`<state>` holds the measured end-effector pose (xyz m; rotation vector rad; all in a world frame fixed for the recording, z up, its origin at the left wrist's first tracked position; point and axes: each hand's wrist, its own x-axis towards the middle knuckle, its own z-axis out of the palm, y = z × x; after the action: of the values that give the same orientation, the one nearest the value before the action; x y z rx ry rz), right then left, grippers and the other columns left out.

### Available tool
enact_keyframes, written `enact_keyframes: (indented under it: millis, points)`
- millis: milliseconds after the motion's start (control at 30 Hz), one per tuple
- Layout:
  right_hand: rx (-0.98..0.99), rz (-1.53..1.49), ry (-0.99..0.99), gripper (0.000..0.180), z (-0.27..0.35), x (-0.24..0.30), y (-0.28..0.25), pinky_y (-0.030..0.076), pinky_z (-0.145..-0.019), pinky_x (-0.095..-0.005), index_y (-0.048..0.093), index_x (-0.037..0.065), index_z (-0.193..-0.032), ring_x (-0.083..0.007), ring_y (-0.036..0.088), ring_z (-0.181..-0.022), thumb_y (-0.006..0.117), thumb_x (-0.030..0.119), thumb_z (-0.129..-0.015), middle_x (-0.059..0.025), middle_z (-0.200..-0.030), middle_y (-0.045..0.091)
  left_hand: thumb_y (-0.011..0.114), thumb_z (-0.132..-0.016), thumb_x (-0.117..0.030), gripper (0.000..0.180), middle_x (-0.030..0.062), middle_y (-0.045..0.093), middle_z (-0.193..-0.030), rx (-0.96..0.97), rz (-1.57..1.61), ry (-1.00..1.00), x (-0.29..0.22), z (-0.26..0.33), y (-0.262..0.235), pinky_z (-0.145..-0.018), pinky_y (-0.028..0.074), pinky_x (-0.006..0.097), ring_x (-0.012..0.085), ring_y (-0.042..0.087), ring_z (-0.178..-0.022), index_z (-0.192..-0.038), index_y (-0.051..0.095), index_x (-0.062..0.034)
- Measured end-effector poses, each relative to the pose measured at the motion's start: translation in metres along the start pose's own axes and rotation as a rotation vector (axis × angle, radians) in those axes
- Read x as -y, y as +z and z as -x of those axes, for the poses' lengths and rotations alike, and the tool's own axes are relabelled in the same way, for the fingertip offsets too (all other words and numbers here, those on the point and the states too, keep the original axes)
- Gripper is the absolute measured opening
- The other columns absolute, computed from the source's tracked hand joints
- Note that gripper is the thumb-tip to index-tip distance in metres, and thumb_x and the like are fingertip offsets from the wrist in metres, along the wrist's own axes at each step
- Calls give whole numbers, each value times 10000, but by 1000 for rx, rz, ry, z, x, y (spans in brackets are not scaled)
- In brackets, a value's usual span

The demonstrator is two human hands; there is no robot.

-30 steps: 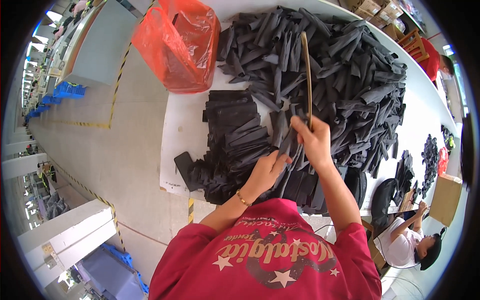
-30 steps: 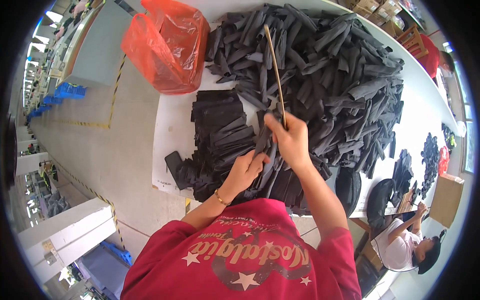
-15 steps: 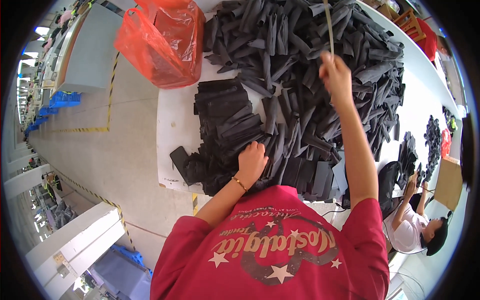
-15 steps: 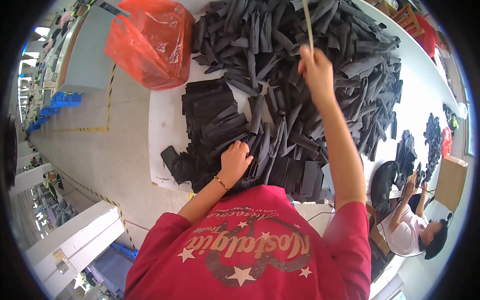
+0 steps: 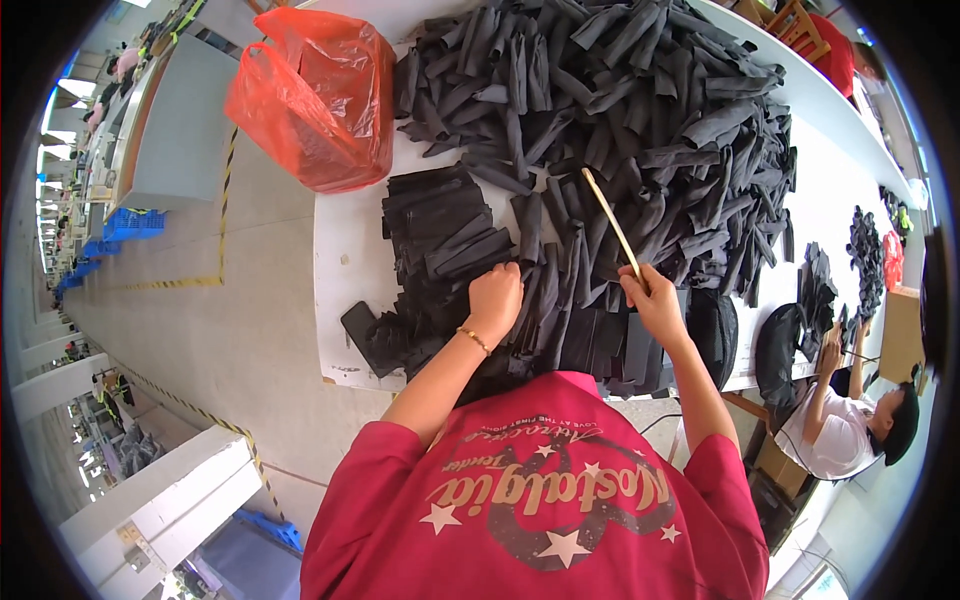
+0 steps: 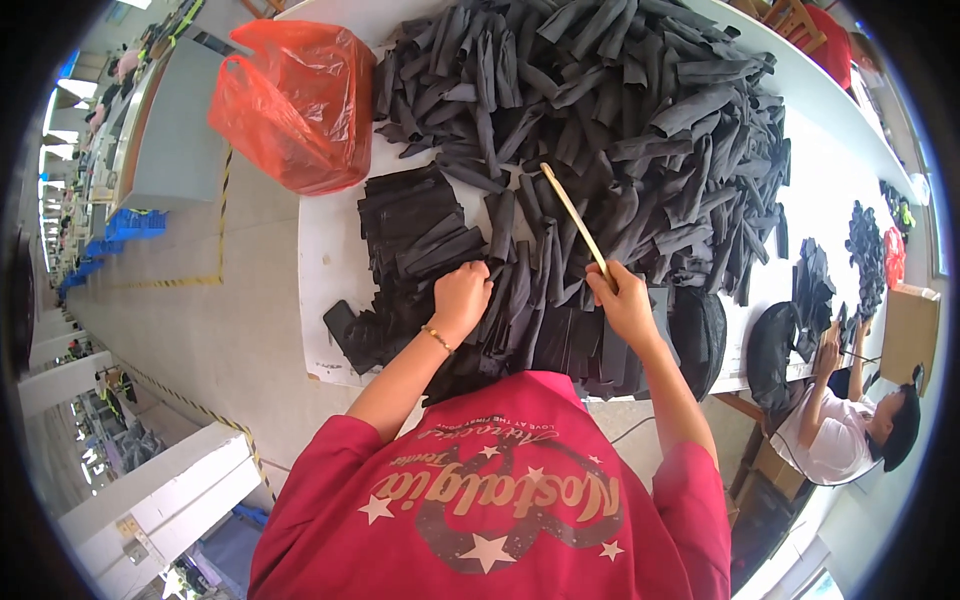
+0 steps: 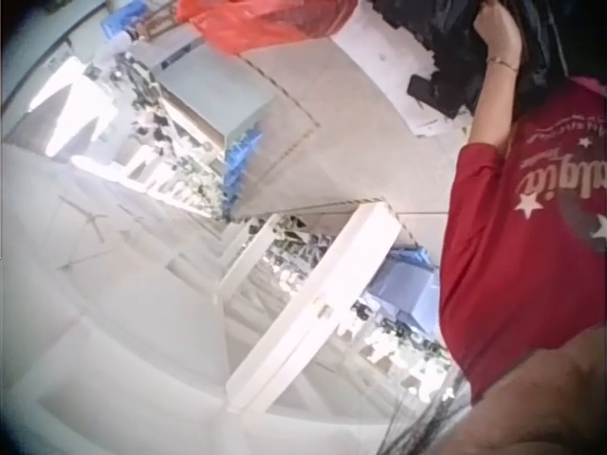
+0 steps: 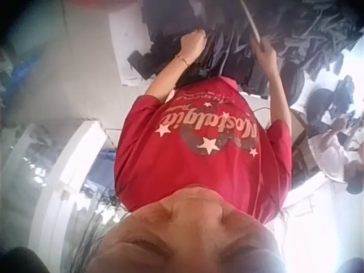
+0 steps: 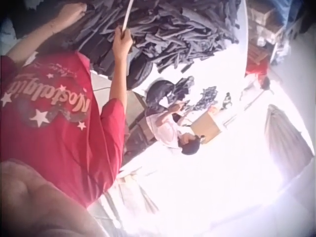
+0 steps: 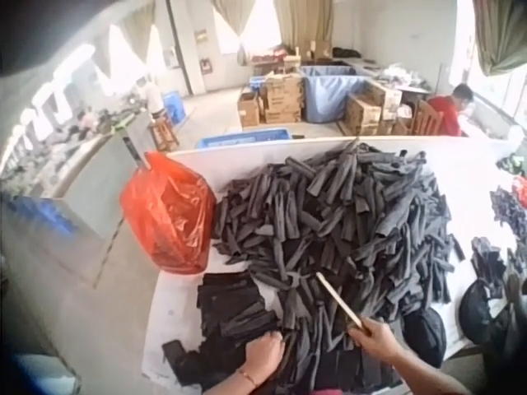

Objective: Manually processing black foam tubes by turning them inside out or clearing them using a wooden stick.

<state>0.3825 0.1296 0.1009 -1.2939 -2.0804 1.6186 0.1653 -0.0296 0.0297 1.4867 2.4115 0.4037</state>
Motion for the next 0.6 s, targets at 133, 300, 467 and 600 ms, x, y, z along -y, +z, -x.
enact_keyframes:
  millis: [133,300,467,600]
  points:
    - [77,-18,-8,213,19,5,-7,371,-555,-227,627,-15,-1070,-49,476,-609,609,141,-927,22,-667,534,682,-796,-126,67,81,612,-825,-147,326,35,0,14,-59,-707,509,385,272,613,-826,-832,677,-69]
    - [209,357,-187,290,29,27,-10,462,-616,-321,620,7,-1116,-195,587,-636,651,184,-888,-112,-722,610,573,-936,-120,148,87,624,-841,30,753,-94,30,27,-86,-680,486,281,176,587,-694,-1021,629,-13]
    - [172,416,-460,218,23,28,-15,500,-652,-380,651,30,-1043,-330,653,-739,657,156,-864,-166,-788,656,488,-1011,-234,271,57,611,-847,223,1220,-326,31,26,-93,-643,469,232,81,543,-663,-1132,561,-3]
    - [195,420,-419,189,22,37,-20,506,-635,-370,668,26,-1008,-318,654,-716,657,130,-851,-148,-796,665,451,-1029,-307,362,44,608,-822,177,1245,-231,39,31,-78,-635,464,240,89,524,-642,-1114,563,26]
